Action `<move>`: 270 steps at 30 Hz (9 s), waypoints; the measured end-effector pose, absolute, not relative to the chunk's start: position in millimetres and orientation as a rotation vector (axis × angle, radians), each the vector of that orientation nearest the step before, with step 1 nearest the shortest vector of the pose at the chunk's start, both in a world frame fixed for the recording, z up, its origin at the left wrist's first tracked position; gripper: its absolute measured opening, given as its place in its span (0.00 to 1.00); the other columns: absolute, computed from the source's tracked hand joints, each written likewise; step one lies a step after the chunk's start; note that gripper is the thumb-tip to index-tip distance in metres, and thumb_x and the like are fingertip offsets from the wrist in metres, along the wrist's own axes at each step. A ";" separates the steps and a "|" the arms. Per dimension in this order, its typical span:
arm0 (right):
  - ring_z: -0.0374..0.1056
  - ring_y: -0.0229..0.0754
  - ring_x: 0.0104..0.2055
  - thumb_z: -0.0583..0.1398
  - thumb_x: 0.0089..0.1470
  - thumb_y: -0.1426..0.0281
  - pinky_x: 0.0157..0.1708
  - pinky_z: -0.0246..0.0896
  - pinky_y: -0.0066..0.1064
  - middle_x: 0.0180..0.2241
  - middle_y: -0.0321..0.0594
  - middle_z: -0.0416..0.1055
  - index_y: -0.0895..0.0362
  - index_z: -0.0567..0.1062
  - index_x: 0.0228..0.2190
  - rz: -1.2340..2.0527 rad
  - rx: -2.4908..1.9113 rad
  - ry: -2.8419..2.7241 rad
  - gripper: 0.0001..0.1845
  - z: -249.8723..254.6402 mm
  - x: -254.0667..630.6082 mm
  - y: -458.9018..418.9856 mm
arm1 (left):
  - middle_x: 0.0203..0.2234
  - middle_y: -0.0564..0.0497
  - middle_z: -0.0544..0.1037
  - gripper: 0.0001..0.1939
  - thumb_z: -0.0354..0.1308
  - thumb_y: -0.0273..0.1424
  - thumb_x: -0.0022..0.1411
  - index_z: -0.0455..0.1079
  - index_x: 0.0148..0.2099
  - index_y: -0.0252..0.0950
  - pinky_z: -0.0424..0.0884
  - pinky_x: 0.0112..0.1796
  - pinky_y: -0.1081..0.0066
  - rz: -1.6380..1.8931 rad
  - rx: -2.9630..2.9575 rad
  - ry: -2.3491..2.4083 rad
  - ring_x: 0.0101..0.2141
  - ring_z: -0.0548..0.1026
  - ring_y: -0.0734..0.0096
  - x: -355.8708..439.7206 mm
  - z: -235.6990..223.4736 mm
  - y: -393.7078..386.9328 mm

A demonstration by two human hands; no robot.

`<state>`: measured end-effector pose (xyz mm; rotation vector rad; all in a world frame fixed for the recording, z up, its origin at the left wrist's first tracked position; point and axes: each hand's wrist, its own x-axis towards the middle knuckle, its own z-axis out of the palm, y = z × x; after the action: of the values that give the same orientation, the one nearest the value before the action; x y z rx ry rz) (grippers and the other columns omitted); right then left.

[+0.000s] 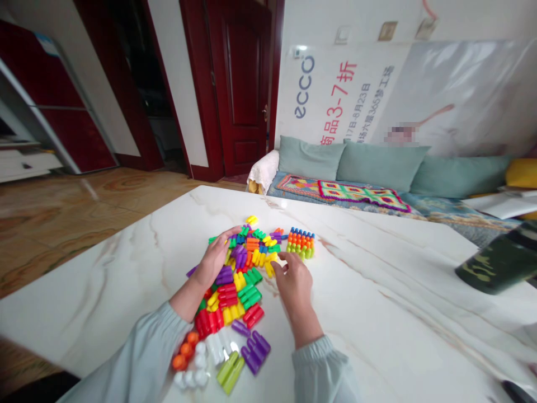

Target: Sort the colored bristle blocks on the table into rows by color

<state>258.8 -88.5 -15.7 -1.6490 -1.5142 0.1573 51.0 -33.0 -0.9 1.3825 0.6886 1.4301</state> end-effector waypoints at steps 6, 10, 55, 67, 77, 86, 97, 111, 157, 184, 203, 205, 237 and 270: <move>0.69 0.39 0.30 0.58 0.54 0.60 0.30 0.58 0.29 0.35 0.37 0.75 0.54 0.77 0.35 0.191 -1.678 -1.646 0.13 -28.8 253.7 -90.3 | 0.51 0.43 0.76 0.22 0.57 0.44 0.62 0.73 0.50 0.33 0.59 0.58 0.63 1.414 1.381 0.810 0.56 0.68 0.57 38.7 14.8 -46.1; 0.68 0.37 0.28 0.57 0.55 0.59 0.30 0.58 0.29 0.35 0.38 0.74 0.55 0.77 0.34 0.185 -1.612 -1.634 0.14 -34.1 255.5 -88.1 | 0.45 0.43 0.79 0.18 0.60 0.42 0.60 0.74 0.46 0.33 0.67 0.52 0.63 1.190 1.517 0.864 0.50 0.74 0.58 15.6 38.8 -73.8; 0.60 0.52 0.57 0.60 0.52 0.68 0.55 0.55 0.46 0.55 0.41 0.70 0.52 0.73 0.52 0.100 -1.425 -2.057 0.23 -19.5 223.4 -92.3 | 0.48 0.43 0.75 0.17 0.57 0.26 0.61 0.71 0.52 0.35 0.74 0.48 0.62 1.457 1.968 1.435 0.48 0.74 0.61 34.5 -16.7 -41.3; 0.66 0.49 0.46 0.58 0.49 0.73 0.46 0.57 0.38 0.43 0.42 0.75 0.52 0.78 0.45 0.109 -1.548 -2.090 0.20 -16.2 211.4 -98.3 | 0.29 0.49 0.78 0.06 0.61 0.34 0.59 0.76 0.34 0.37 0.71 0.40 0.62 1.051 2.385 1.679 0.34 0.75 0.63 36.7 -7.0 -61.1; 0.71 0.47 0.44 0.59 0.48 0.70 0.46 0.61 0.35 0.41 0.42 0.77 0.52 0.79 0.43 0.217 -1.580 -1.968 0.19 -21.2 203.9 -91.9 | 0.42 0.46 0.76 0.13 0.55 0.22 0.57 0.77 0.41 0.39 0.68 0.51 0.57 0.998 2.540 1.404 0.46 0.72 0.59 47.6 -15.8 -64.7; 0.72 0.44 0.35 0.62 0.44 0.70 0.37 0.64 0.31 0.35 0.41 0.78 0.53 0.80 0.40 0.298 -1.538 -1.885 0.17 -23.2 203.9 -89.1 | 0.39 0.48 0.75 0.13 0.54 0.22 0.59 0.76 0.43 0.39 0.71 0.47 0.64 1.067 2.457 1.303 0.42 0.74 0.65 49.1 -17.4 -63.6; 0.70 0.42 0.34 0.59 0.46 0.74 0.38 0.64 0.33 0.32 0.38 0.76 0.55 0.76 0.35 0.399 -1.314 -1.684 0.12 -22.2 206.0 -93.1 | 0.37 0.47 0.81 0.12 0.51 0.33 0.68 0.76 0.45 0.38 0.72 0.41 0.67 1.113 2.330 1.193 0.37 0.78 0.65 47.9 -14.8 -65.6; 0.69 0.41 0.32 0.61 0.54 0.60 0.35 0.66 0.32 0.30 0.38 0.75 0.56 0.75 0.34 0.463 -1.188 -1.356 0.12 -19.2 208.7 -99.5 | 0.33 0.49 0.80 0.13 0.56 0.32 0.63 0.70 0.50 0.36 0.74 0.36 0.70 1.182 1.977 0.984 0.33 0.78 0.69 51.9 -13.4 -69.4; 0.71 0.43 0.32 0.56 0.53 0.71 0.36 0.62 0.32 0.36 0.49 0.77 0.65 0.79 0.39 0.009 -1.822 -1.376 0.16 -42.6 295.2 -74.5 | 0.30 0.50 0.78 0.04 0.60 0.29 0.59 0.75 0.35 0.37 0.68 0.41 0.64 0.865 2.716 0.789 0.36 0.73 0.65 74.4 -18.6 -94.3; 0.74 0.44 0.39 0.58 0.58 0.67 0.33 0.63 0.29 0.45 0.45 0.76 0.55 0.75 0.48 0.037 -1.822 -1.751 0.16 -20.8 244.9 -94.6 | 0.27 0.50 0.75 0.08 0.60 0.33 0.59 0.72 0.29 0.37 0.67 0.40 0.63 0.936 2.713 0.883 0.35 0.71 0.65 72.9 -13.4 -94.1; 0.69 0.40 0.32 0.60 0.53 0.67 0.32 0.64 0.30 0.38 0.43 0.73 0.58 0.74 0.45 0.224 -1.398 -1.673 0.17 -30.5 229.0 -91.8 | 0.44 0.45 0.75 0.15 0.52 0.25 0.63 0.70 0.51 0.38 0.67 0.50 0.57 1.364 2.440 1.581 0.47 0.71 0.58 47.7 -4.1 -68.7; 0.68 0.39 0.31 0.61 0.53 0.68 0.32 0.64 0.29 0.37 0.42 0.72 0.58 0.75 0.44 0.315 -1.302 -1.737 0.16 -28.0 225.3 -94.8 | 0.49 0.42 0.73 0.20 0.53 0.22 0.60 0.68 0.54 0.37 0.66 0.53 0.55 1.325 2.397 1.780 0.51 0.69 0.54 39.4 -5.1 -60.8; 0.64 0.34 0.26 0.62 0.56 0.65 0.31 0.64 0.28 0.39 0.39 0.72 0.55 0.72 0.45 0.296 -1.151 -1.615 0.15 -22.9 221.8 -100.8 | 0.29 0.54 0.74 0.14 0.67 0.30 0.48 0.67 0.36 0.35 0.71 0.33 0.75 1.303 1.420 0.888 0.30 0.74 0.73 59.3 -4.4 -63.4; 0.72 0.45 0.37 0.57 0.48 0.72 0.30 0.57 0.30 0.35 0.43 0.77 0.56 0.74 0.43 0.132 -2.061 -1.162 0.18 -27.8 312.1 -91.8 | 0.28 0.48 0.80 0.16 0.60 0.42 0.60 0.74 0.40 0.33 0.76 0.32 0.70 1.306 1.583 1.011 0.29 0.79 0.66 55.6 -19.7 -63.3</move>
<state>312.1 -91.8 -27.8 -2.0606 -1.1617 0.1322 55.6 -63.3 -19.7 1.5828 1.0108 1.3061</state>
